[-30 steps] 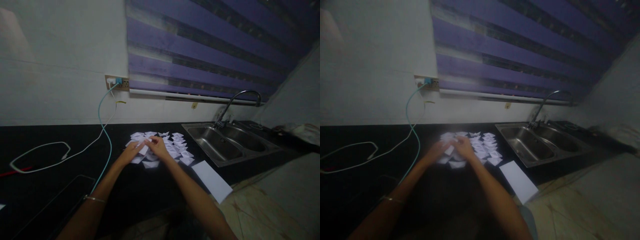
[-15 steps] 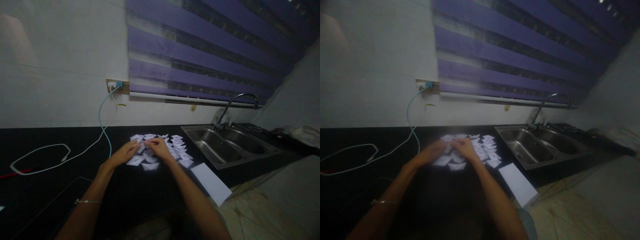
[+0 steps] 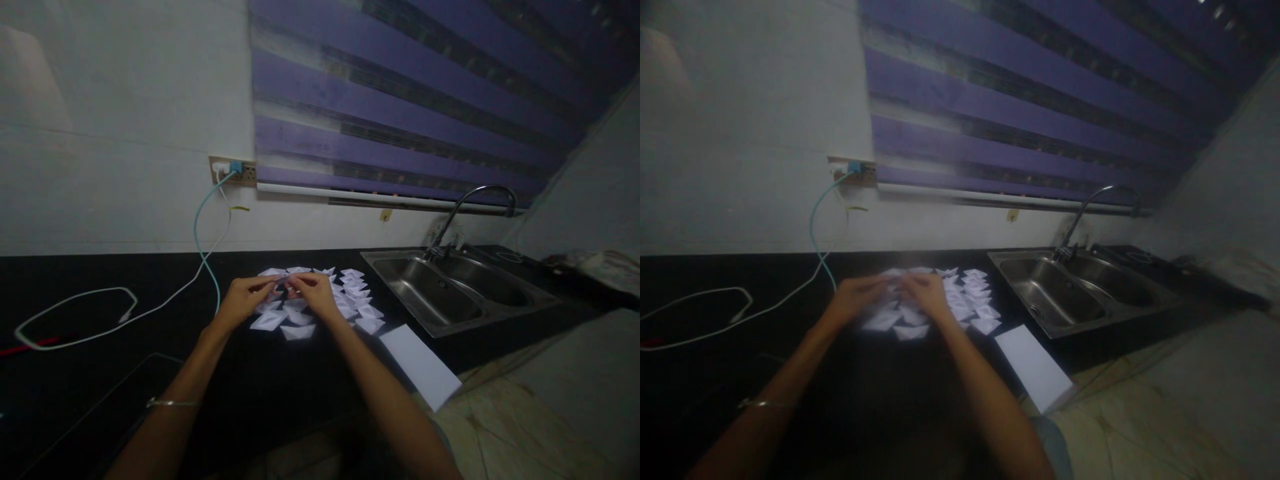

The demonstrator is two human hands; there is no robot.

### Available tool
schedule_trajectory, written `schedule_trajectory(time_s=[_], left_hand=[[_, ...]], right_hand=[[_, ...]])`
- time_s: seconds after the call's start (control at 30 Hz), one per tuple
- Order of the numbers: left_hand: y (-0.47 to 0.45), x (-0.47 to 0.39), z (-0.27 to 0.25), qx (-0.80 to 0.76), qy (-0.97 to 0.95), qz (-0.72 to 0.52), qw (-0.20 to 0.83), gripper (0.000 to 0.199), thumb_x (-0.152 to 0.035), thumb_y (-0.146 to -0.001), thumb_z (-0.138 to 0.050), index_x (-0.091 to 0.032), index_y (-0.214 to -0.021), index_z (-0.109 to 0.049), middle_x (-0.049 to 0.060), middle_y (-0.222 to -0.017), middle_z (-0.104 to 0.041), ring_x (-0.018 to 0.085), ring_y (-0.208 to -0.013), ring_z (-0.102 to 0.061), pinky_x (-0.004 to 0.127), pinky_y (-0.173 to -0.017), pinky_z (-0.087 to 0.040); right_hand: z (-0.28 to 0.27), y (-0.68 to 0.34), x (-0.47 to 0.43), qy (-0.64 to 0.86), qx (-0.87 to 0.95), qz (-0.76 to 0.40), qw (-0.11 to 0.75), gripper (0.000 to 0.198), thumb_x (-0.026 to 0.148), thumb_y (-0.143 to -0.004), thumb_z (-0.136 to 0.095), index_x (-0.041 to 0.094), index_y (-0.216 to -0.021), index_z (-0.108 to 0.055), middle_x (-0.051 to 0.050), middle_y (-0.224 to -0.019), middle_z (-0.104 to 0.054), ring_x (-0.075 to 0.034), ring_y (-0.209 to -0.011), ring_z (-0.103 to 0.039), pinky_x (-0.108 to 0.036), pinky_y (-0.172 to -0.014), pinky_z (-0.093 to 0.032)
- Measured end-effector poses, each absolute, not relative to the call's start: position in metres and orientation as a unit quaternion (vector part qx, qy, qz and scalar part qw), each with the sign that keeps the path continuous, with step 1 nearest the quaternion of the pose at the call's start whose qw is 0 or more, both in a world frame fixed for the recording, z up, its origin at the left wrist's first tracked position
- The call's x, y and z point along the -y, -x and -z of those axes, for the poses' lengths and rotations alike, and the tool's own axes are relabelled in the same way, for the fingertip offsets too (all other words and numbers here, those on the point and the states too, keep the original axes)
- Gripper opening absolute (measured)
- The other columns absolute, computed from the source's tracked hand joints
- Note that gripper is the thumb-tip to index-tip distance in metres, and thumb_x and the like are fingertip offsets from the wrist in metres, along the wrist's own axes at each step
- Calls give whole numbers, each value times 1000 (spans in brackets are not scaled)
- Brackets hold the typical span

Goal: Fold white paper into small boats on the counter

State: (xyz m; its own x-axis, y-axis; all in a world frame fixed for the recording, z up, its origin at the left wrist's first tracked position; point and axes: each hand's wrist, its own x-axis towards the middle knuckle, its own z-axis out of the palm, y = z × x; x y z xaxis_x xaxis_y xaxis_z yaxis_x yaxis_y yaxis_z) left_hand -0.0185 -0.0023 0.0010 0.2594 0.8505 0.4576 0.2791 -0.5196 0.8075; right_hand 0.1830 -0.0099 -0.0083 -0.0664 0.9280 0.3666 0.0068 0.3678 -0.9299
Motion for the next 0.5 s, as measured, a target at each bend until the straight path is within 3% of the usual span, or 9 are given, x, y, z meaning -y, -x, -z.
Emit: schedule_trajectory(time_s=[0.13, 0.5], left_hand=[[10, 5, -4, -376, -701, -514, 320, 32, -41, -79, -73, -19, -101, -80, 10, -98, -79, 23, -84, -74, 31, -70, -58], [12, 9, -16, -347, -673, -582, 296, 19, -36, -68, -79, -18, -74, -78, 3, -70, -67, 14, -62, -61, 25, -55, -48]], right_hand=[[5, -180, 13, 375, 588, -407, 590, 27, 44, -79, -73, 24, -96, -79, -6, -94, -77, -18, -78, -71, -35, -76, -59], [0, -178, 20, 363, 631, -345, 593, 17, 39, -79, -74, 23, -83, -77, -5, -84, -74, -19, -82, -69, -34, -80, -57]])
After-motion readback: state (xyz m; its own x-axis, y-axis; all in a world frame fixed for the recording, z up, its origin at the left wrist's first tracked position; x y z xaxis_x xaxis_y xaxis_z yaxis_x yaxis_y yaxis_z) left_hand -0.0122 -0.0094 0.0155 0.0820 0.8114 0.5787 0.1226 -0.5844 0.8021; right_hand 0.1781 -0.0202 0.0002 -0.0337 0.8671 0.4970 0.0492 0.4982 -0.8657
